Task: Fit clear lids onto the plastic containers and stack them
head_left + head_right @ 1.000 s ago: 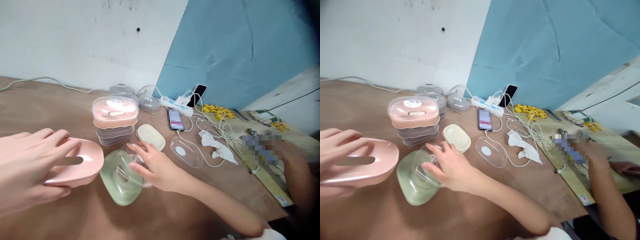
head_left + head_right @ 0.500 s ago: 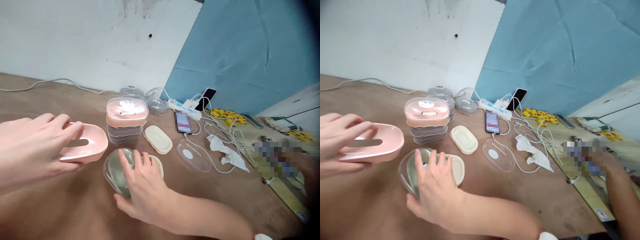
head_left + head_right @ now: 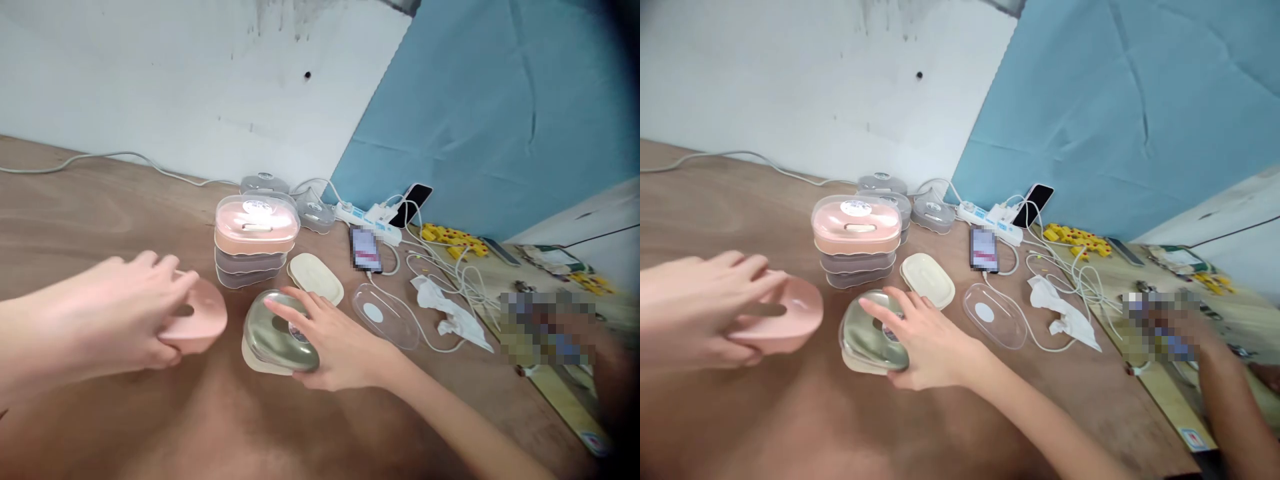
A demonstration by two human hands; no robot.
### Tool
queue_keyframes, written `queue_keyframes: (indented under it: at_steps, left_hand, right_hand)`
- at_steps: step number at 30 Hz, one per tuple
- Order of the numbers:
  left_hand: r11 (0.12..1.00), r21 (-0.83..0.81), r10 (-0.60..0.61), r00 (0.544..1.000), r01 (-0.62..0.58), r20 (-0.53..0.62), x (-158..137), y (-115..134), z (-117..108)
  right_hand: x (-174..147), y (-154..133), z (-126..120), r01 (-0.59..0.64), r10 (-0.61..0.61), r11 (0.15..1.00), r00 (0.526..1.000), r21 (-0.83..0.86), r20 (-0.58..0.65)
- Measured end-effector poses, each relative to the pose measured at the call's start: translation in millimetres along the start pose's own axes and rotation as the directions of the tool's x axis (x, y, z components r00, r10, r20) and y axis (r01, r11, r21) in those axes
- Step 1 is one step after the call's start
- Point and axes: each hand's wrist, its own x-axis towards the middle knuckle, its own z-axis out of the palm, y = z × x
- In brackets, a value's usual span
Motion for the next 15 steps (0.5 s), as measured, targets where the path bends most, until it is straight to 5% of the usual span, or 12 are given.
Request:
queue_keyframes:
  at_steps: [3, 10, 15]
  left_hand:
    - [0.988, -0.069, 0.15, 0.973, -0.14, 0.173, 5.3, 22.3, 1.5]
    - [0.986, -0.031, 0.168, 0.943, -0.166, 0.286, 12.2, 41.5, 6.5]
    - [0.986, 0.005, 0.163, 0.985, -0.164, 0.064, 27.9, 27.3, 39.6]
  right_hand:
    - [-5.4, 15.3, -7.0, 0.031, -0.031, 0.999, 0.996, 0.009, 0.081]
    - [-7.2, 8.9, 2.7, 0.08, -0.084, 0.993, 0.995, 0.085, 0.048]
    - [-8.8, -7.4, 6.9, 0.102, -0.102, 0.995, 0.994, -0.001, 0.029]
